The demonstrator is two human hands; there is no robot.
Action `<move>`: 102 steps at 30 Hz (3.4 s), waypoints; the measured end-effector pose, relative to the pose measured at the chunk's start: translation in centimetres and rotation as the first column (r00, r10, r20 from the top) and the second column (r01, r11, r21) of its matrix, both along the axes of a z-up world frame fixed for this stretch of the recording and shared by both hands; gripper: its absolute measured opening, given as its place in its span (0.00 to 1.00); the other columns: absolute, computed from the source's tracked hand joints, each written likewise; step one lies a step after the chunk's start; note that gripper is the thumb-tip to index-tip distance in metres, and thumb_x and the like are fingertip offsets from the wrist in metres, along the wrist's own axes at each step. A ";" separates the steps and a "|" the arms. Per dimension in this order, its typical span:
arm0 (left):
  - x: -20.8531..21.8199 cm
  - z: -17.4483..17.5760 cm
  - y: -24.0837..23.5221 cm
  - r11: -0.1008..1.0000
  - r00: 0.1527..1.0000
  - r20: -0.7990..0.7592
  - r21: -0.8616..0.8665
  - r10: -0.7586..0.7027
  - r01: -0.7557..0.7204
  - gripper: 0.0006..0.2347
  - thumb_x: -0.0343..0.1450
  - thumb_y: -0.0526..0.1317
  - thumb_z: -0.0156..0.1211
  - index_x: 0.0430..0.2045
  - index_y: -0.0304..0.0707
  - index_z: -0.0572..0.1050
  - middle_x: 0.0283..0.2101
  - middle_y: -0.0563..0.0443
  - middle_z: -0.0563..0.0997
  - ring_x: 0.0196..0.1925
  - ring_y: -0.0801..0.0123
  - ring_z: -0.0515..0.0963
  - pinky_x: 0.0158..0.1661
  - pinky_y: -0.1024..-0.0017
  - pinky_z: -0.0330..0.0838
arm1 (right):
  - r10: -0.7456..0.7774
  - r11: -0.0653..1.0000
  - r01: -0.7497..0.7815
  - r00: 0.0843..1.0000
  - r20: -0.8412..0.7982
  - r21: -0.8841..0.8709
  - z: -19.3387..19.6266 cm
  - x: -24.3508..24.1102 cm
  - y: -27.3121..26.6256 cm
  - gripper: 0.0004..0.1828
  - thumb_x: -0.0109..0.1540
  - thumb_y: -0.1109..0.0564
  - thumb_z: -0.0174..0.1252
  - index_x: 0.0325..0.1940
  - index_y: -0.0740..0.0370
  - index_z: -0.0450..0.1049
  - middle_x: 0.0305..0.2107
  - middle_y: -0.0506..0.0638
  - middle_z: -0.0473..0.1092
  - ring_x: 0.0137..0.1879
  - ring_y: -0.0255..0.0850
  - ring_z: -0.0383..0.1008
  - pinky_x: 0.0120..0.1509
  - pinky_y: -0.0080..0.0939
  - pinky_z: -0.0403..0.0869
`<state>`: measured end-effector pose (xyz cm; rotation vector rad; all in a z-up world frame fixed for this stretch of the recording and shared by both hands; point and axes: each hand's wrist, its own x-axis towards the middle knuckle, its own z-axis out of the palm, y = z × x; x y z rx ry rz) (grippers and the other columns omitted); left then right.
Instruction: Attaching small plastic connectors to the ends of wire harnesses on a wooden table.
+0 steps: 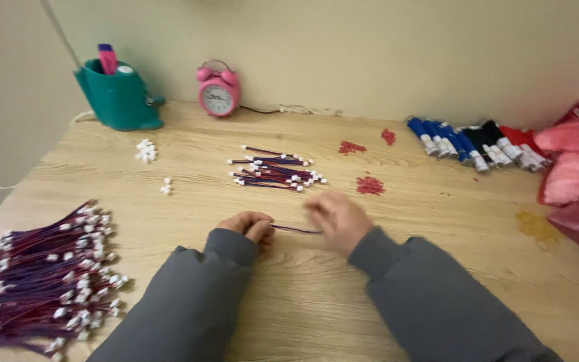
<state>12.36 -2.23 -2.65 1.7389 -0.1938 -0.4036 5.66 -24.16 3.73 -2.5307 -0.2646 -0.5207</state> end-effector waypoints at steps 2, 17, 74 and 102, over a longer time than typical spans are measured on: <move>0.5 -0.2 0.3 0.991 0.999 -0.040 -0.125 0.031 -0.036 0.06 0.70 0.37 0.59 0.36 0.40 0.80 0.30 0.44 0.84 0.33 0.67 0.83 0.36 0.69 0.82 | -0.101 0.994 0.102 0.995 0.011 -0.044 0.2 0.9 -4.1 0.11 0.63 0.49 0.52 0.48 0.47 0.74 0.41 0.50 0.71 0.52 0.50 0.73 0.56 0.46 0.72; 0.6 1.2 0.9 0.949 0.994 -0.074 -0.301 0.076 -0.095 0.06 0.71 0.33 0.57 0.37 0.30 0.76 0.31 0.38 0.81 0.32 0.65 0.82 0.33 0.70 0.82 | -0.323 0.944 0.316 0.943 -0.078 -0.092 -2.7 1.4 -12.9 0.19 0.60 0.64 0.44 0.45 0.46 0.77 0.60 0.54 0.61 0.66 0.58 0.60 0.69 0.54 0.63; 0.6 0.6 -0.7 0.964 0.996 0.054 -0.262 0.068 -0.051 0.06 0.70 0.36 0.60 0.36 0.35 0.78 0.30 0.39 0.82 0.29 0.66 0.83 0.30 0.72 0.83 | -0.396 0.917 0.398 0.902 -0.171 -0.023 0.2 -4.6 -7.3 0.08 0.63 0.51 0.54 0.38 0.56 0.72 0.27 0.51 0.71 0.39 0.45 0.75 0.45 0.44 0.73; -1.6 0.6 -1.6 0.697 0.971 -0.225 -0.683 0.081 -0.217 0.11 0.69 0.32 0.63 0.43 0.33 0.72 0.32 0.36 0.79 0.34 0.53 0.84 0.35 0.58 0.85 | 0.025 0.776 0.019 0.998 -0.061 0.630 3.4 -2.9 7.0 0.11 0.53 0.65 0.68 0.40 0.62 0.80 0.23 0.51 0.76 0.26 0.32 0.75 0.28 0.28 0.75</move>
